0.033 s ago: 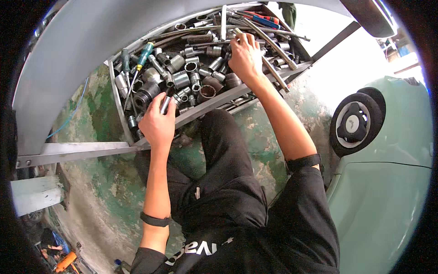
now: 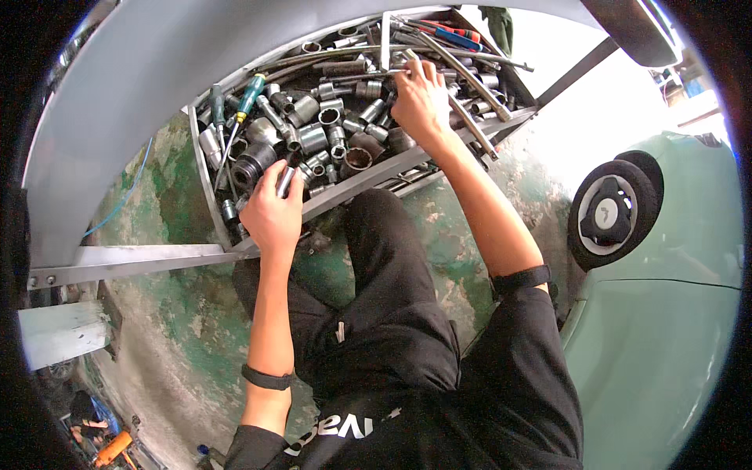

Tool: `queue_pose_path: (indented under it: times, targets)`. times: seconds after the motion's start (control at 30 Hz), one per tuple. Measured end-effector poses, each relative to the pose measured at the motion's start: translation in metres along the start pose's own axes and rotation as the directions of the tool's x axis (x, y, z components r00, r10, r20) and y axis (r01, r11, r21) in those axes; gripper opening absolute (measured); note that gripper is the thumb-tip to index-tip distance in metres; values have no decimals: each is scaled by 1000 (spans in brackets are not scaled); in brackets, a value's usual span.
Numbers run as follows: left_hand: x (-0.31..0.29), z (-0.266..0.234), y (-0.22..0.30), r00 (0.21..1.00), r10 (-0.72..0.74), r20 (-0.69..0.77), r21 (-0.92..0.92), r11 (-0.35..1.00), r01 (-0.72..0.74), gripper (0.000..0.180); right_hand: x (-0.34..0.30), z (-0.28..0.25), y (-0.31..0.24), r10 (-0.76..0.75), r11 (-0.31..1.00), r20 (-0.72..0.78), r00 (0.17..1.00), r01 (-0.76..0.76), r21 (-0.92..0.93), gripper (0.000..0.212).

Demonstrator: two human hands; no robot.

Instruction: The person kneels in front of an open tool cart drawer and repeatedly picks up, inspects, and places back various socket wrenches and tools. The person handles the tools one at a time, examining them closely before returning them to the drawer.

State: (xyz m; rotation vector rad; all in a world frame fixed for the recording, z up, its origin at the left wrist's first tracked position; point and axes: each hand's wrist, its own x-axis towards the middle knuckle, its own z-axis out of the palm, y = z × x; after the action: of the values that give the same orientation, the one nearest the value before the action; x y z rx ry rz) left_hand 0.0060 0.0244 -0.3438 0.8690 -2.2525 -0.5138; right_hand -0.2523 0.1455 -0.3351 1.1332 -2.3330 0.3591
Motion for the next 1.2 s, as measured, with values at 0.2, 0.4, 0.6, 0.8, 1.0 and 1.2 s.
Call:
queue_pose_path:
  times: [0.2, 0.4, 0.6, 0.8, 1.0, 1.2]
  targets:
    - [2, -1, 0, 993, 103, -59, 41, 994, -101, 26, 3, 6, -40, -87, 991, 188, 978, 65, 121, 30]
    - [0, 1, 5, 1000, 13, -25, 40, 999, -12, 27, 15, 11, -103, 107, 992, 335, 936, -123, 24, 58]
    - [2, -2, 9, 1000, 17, -21, 52, 999, -16, 26, 28, 38, -120, 289, 945, 270, 918, -318, 71, 43]
    - [2, 0, 10, 999, 6, -43, 53, 999, -3, 26, 35, 34, -130, 326, 901, 301, 896, -391, 189, 31]
    - [-4, 8, -2, 999, 26, -23, 144, 989, -23, 22, 32, -10, -186, -78, 917, -24, 997, 81, 390, 25]
    - [-5, 6, -17, 991, 134, 26, 159, 978, -137, 15, 46, -36, -225, -150, 834, 318, 936, -53, 550, 25]
